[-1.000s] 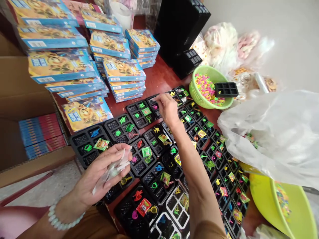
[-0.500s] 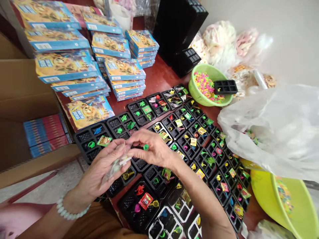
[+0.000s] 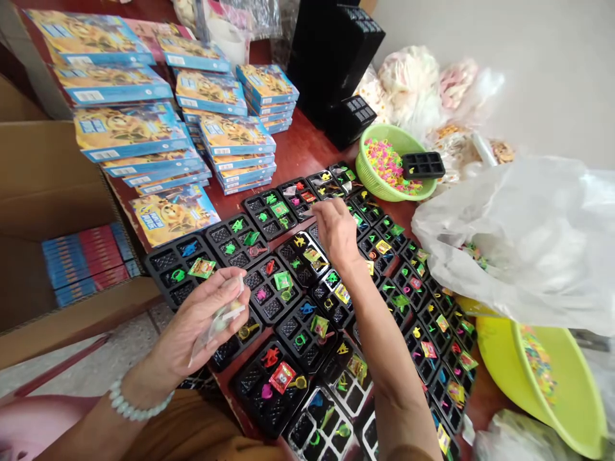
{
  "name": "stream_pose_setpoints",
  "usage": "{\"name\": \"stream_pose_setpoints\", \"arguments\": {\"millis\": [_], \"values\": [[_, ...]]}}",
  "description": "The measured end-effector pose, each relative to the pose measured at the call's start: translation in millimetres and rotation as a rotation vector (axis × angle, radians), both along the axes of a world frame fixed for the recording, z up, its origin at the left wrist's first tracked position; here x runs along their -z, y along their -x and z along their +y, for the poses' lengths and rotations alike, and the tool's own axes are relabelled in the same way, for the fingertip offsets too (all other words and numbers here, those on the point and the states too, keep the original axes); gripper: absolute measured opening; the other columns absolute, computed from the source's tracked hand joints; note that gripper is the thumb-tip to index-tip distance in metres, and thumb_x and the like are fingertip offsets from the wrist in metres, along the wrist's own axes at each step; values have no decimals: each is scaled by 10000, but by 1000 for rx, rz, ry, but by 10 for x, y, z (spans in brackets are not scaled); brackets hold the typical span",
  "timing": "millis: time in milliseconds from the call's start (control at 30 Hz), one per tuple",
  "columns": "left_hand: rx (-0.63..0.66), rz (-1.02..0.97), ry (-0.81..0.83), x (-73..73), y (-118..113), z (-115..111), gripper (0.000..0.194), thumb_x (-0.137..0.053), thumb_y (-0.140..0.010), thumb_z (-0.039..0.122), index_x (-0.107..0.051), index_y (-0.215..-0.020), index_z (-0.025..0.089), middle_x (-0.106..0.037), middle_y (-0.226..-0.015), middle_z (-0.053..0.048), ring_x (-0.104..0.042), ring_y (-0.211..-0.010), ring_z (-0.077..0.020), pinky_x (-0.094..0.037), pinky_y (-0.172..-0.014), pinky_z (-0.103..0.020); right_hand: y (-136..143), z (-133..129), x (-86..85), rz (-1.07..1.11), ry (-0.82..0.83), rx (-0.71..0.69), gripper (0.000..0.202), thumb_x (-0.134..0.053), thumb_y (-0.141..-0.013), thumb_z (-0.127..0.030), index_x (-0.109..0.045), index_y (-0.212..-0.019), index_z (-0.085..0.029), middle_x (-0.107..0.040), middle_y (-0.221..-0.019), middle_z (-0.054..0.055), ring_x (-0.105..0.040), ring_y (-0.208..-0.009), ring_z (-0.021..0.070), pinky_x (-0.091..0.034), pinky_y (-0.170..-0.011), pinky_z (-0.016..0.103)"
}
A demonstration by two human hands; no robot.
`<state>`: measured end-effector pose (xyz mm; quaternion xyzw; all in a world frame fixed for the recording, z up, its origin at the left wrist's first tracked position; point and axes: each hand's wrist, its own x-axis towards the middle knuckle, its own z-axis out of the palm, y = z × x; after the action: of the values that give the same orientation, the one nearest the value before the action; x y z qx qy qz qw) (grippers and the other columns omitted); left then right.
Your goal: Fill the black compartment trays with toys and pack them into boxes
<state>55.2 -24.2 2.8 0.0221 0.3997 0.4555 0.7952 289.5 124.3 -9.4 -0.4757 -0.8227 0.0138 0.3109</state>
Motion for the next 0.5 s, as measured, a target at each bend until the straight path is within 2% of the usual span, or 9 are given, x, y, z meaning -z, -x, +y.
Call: {"name": "stream_pose_setpoints", "arguments": {"millis": [67,133,233,300,367,500], "values": [[13,29,-16,-1,7,4,625,-1000,-600,376,-561,-1012,205,-659,-672,31,-543,-468,-73,-460,-433,-150,-86,254,217,-100,-14,67,204,-529,-1021,-210,-722,-957,-218,-681,-929,92,-625,-884,239,-546,-805,376],[21,69,-28,10,9,1,679,-998,-598,402,-540,-1060,210,-674,-684,24,-558,-477,-83,-459,-444,-159,-100,393,393,-196,3,85,234,-502,-1008,-181,-719,-934,-225,-665,-919,94,-604,-899,251,-540,-818,379],[61,112,-69,40,14,-16,740,-972,-630,450,-501,-1148,211,-680,-678,25,-554,-452,-92,-440,-431,-167,-3,327,464,-247,58,68,238,-512,-987,-147,-724,-917,-231,-682,-954,95,-615,-930,252,-551,-848,378],[95,146,-114,62,16,-36,753,-937,-684,457,-476,-1223,203,-674,-666,30,-552,-445,-97,-436,-427,-169,122,105,359,-157,103,34,210,-537,-1000,-179,-740,-983,-226,-708,-1045,105,-648,-979,250,-566,-880,388],[127,205,-178,92,8,-61,756,-887,-756,450,-445,-1314,196,-676,-671,30,-548,-442,-97,-435,-427,-170,279,-213,168,4,208,-55,184,-574,-1024,-254,-749,-1069,-219,-728,-1090,104,-684,-997,236,-579,-886,379],[152,376,-270,194,-50,-117,805,-860,-793,368,-403,-1441,228,-705,-791,2,-657,-569,-154,-482,-443,-190,569,-811,-226,190,704,-378,173,-677,-1006,-345,-771,-1022,-201,-744,-920,42,-691,-749,145,-569,-709,276]]}}
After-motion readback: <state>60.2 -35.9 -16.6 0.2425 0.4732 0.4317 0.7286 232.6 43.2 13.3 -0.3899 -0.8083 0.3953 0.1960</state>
